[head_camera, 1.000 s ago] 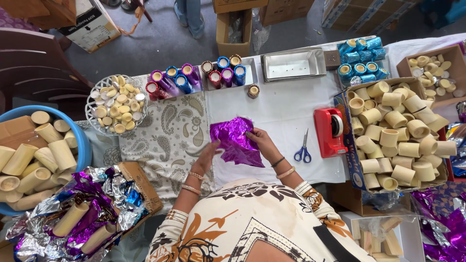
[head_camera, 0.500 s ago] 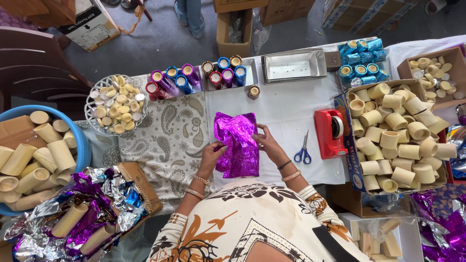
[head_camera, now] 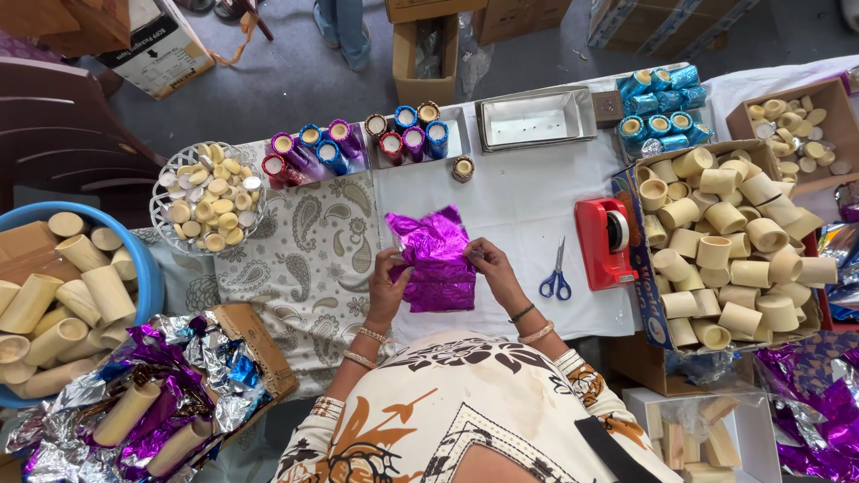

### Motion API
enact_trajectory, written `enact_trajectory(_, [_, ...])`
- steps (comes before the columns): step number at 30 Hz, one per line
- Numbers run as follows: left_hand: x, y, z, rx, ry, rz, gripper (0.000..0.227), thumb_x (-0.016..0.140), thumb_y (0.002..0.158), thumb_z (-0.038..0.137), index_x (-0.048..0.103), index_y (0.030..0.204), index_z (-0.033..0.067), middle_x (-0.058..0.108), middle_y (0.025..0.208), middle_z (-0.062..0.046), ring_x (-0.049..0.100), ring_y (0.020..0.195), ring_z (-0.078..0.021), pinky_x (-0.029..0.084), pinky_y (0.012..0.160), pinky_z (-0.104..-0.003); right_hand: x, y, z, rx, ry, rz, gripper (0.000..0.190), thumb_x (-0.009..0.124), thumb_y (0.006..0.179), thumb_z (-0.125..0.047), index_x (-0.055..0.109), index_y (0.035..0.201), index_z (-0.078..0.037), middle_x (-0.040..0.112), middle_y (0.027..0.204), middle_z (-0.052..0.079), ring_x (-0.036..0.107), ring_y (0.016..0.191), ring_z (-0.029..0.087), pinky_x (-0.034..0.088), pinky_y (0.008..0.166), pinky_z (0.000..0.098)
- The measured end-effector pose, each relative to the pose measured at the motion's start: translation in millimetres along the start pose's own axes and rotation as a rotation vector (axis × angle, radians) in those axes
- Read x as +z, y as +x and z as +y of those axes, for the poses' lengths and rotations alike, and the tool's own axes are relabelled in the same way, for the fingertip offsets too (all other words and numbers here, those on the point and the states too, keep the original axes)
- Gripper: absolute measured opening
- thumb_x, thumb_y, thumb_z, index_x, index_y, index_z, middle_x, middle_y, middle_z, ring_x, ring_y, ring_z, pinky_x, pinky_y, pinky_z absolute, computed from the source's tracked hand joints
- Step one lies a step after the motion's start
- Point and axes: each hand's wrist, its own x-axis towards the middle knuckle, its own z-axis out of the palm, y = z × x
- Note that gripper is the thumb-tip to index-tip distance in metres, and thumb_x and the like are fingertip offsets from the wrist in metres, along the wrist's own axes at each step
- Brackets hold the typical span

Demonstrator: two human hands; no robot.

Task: The person wraps small cylindrical candles in shiny purple foil. They pick up a candle, cut a piece of foil with scissors, and wrap the candle by hand, placing the finished item on the table.

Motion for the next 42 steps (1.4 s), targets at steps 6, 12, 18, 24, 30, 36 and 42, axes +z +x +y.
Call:
enact_trajectory(6, [-7, 0, 19, 0.174, 0.148, 0.026, 0.062, 0.078, 0.089, 0.0, 0.053, 0.144, 0.0149, 0.069, 0.095, -0.006, 0.067, 0.085, -0.0137, 0.056, 0.076, -0.029, 9, -2, -21, 0.036, -0.108, -0.062, 0.021, 0.058, 0.102, -0.008, 0.072, 0.119, -0.005, 0.065, 0.099, -0.004, 0.054, 0.085, 0.004, 0.048, 0.081, 0.0219])
enact_trajectory(12, [-18, 3, 52, 0.15, 0.143, -0.003, 0.038, 0.076, 0.087, 0.001, 0.073, 0.124, 0.0098, 0.075, 0.105, -0.009, 0.073, 0.089, -0.017, 0.057, 0.078, -0.03, 22, -6, -55, 0.048, -0.229, -0.11, 0.038, 0.069, 0.09, 0.001, 0.067, 0.127, -0.007, 0.068, 0.116, -0.004, 0.06, 0.085, 0.003, 0.053, 0.08, 0.0198])
enact_trajectory(18, [-19, 2, 53, 0.108, 0.163, 0.027, 0.022, 0.076, 0.085, -0.001, 0.077, 0.105, 0.0063, 0.078, 0.093, -0.008, 0.071, 0.074, -0.0174, 0.055, 0.068, -0.028, 2, 6, -18, -0.03, -0.335, -0.092, 0.029, 0.072, 0.09, 0.003, 0.07, 0.118, -0.003, 0.073, 0.117, 0.0, 0.06, 0.083, 0.003, 0.053, 0.075, 0.021])
enact_trajectory(24, [-20, 2, 55, 0.142, 0.303, 0.058, 0.018, 0.082, 0.074, 0.002, 0.077, 0.09, 0.0067, 0.065, 0.103, -0.007, 0.06, 0.105, -0.0248, 0.048, 0.094, -0.035, 11, 2, -35, -0.174, -0.616, -0.019, 0.021, 0.079, 0.085, -0.001, 0.079, 0.105, -0.007, 0.057, 0.095, 0.007, 0.051, 0.079, 0.011, 0.048, 0.072, 0.0268])
enact_trajectory(30, [-29, 9, 85, 0.386, 0.396, 0.097, 0.018, 0.081, 0.068, 0.006, 0.071, 0.081, 0.0114, 0.064, 0.117, -0.008, 0.047, 0.124, -0.0395, 0.029, 0.109, -0.047, 14, -1, -61, -0.374, -0.6, -0.124, 0.012, 0.078, 0.083, -0.008, 0.071, 0.092, -0.004, 0.065, 0.106, 0.002, 0.056, 0.098, 0.011, 0.051, 0.08, 0.027])
enact_trajectory(36, [-22, 12, -28, -0.189, -0.396, -0.111, 0.009, 0.072, 0.099, 0.005, 0.064, 0.103, 0.0042, 0.062, 0.087, 0.003, 0.054, 0.08, -0.008, 0.044, 0.071, -0.024, -8, 13, -16, -0.026, -0.146, -0.149, 0.012, 0.068, 0.104, -0.018, 0.064, 0.102, -0.007, 0.057, 0.083, -0.007, 0.049, 0.075, 0.003, 0.042, 0.065, 0.0197])
enact_trajectory(42, [-23, 13, -4, -0.115, -0.495, -0.115, 0.012, 0.066, 0.099, 0.003, 0.06, 0.11, 0.0021, 0.067, 0.092, 0.001, 0.06, 0.082, -0.0019, 0.05, 0.072, -0.018, 18, 0, -39, 0.098, 0.004, -0.047, 0.019, 0.066, 0.102, -0.021, 0.062, 0.116, -0.01, 0.063, 0.088, -0.005, 0.055, 0.074, 0.003, 0.044, 0.06, 0.0199])
